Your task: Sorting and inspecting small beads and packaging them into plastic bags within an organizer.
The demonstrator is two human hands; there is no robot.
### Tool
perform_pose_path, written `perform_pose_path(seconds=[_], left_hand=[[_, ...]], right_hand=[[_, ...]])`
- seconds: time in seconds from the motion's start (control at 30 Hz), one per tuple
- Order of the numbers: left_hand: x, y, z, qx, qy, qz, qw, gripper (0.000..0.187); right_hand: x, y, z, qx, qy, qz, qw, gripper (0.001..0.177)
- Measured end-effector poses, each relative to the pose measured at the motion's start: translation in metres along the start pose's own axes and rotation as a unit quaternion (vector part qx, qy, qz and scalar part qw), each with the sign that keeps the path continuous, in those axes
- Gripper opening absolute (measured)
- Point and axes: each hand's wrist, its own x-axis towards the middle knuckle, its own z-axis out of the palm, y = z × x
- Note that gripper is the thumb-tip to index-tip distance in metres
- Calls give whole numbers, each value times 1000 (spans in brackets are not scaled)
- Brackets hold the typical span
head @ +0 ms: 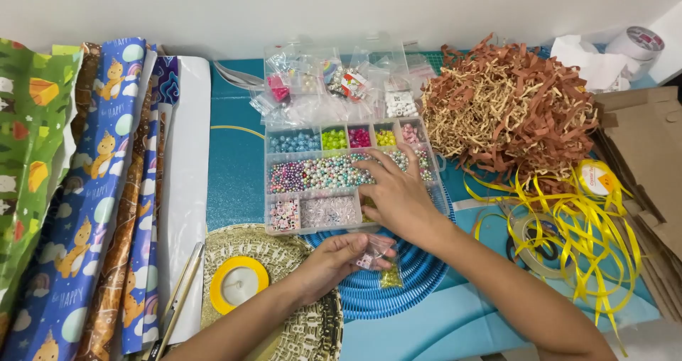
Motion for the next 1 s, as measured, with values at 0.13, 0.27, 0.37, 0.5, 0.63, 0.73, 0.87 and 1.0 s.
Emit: perform_pose_path(seconds=[0.13, 0.27, 0.37, 0.5, 0.63, 0.73, 0.87, 1.0], left_hand=[[0, 0, 0, -4, 0, 0, 1000, 42], [0, -1, -1, -13, 5, -9, 1000, 42], [1, -1, 0, -12, 7, -9, 1000, 42], [0, 1, 1, -8, 9, -14, 1000, 41], [0, 1, 0, -6, 7, -12, 1000, 41], [0, 1, 0, -15, 7, -13, 1000, 40], [-1, 2, -1, -11, 10, -26, 1000, 44], [0, 3, -1, -5, 10, -29, 1000, 40]], right_hand=[[-2, -3, -2, -8, 15, -11, 1000, 7], [-3, -4, -1, 18, -10, 23, 1000, 8], [-3, -5, 3, 23, 9, 22, 999, 10], [-4, 1, 5, 20, -7, 8, 1000, 13], [-3, 5, -8, 31, -9, -7, 999, 10], [-1, 18, -27, 79, -60, 2, 995, 10], [-2, 50, -50, 115, 7, 81, 990, 17], [-5, 73, -59, 149, 60, 126, 979, 20]])
